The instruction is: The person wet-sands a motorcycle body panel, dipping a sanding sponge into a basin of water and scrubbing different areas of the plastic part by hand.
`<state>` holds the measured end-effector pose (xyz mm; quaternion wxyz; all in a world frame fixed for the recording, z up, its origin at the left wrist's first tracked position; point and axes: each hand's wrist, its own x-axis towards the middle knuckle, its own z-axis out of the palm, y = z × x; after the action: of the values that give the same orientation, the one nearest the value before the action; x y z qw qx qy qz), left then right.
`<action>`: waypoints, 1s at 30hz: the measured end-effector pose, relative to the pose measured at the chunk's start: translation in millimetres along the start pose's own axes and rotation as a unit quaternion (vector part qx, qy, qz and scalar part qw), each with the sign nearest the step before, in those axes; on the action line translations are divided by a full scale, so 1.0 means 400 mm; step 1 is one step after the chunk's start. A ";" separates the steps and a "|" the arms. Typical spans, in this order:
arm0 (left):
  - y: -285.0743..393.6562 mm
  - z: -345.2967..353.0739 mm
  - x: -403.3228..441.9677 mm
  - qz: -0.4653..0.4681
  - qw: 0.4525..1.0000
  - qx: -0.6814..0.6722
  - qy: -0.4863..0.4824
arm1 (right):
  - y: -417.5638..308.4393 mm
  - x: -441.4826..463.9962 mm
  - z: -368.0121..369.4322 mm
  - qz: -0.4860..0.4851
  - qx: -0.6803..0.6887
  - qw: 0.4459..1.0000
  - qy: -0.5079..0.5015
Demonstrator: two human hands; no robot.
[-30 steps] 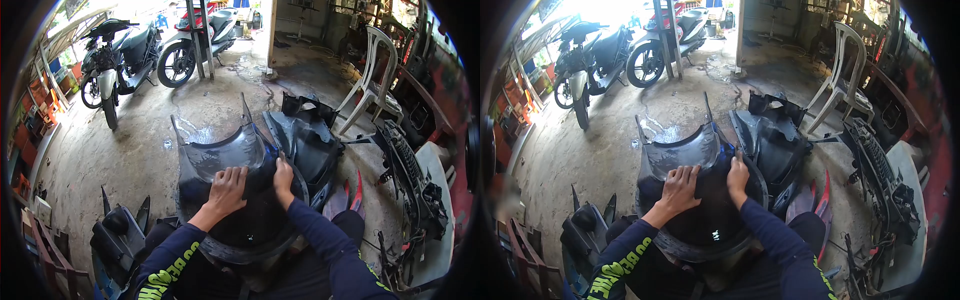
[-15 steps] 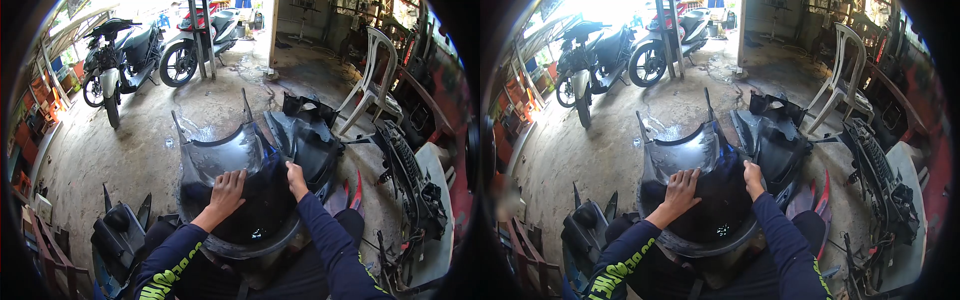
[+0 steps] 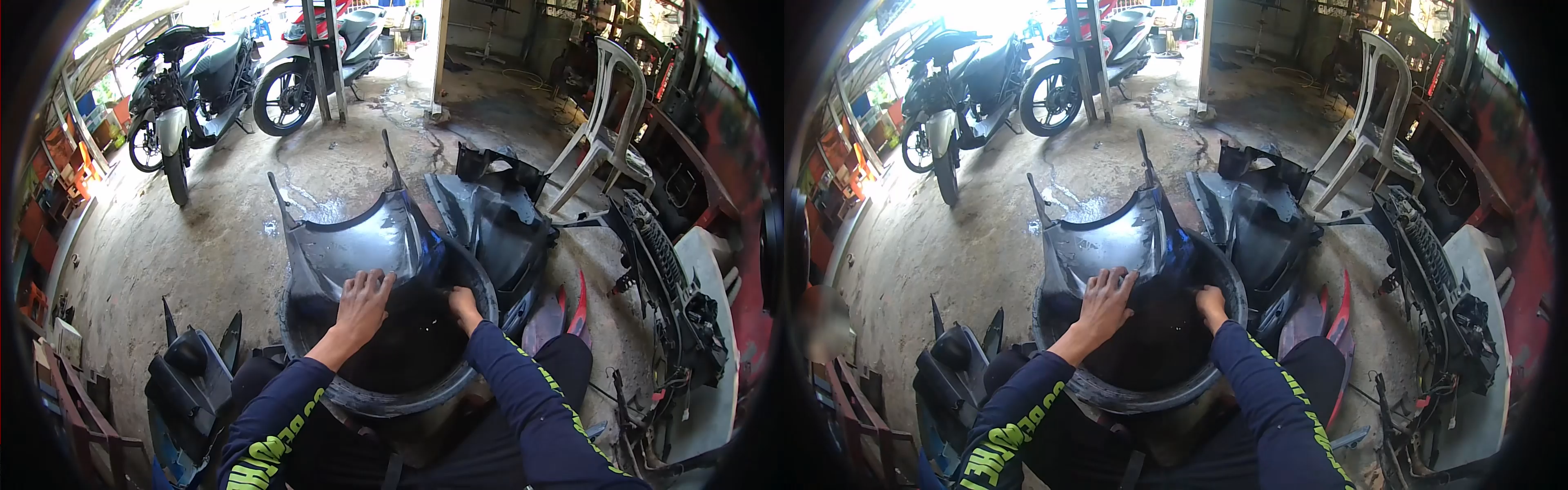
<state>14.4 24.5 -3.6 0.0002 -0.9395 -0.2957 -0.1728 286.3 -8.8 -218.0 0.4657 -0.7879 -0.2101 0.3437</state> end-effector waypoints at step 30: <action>0.005 0.121 0.033 -0.024 0.993 0.093 -0.074 | -0.131 -0.134 -0.010 0.114 0.424 0.898 0.021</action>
<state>41.3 35.2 -44.5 0.0620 -0.9383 -0.3320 -0.0743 252.2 -21.1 -152.2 0.7179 -0.5409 0.0566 0.4345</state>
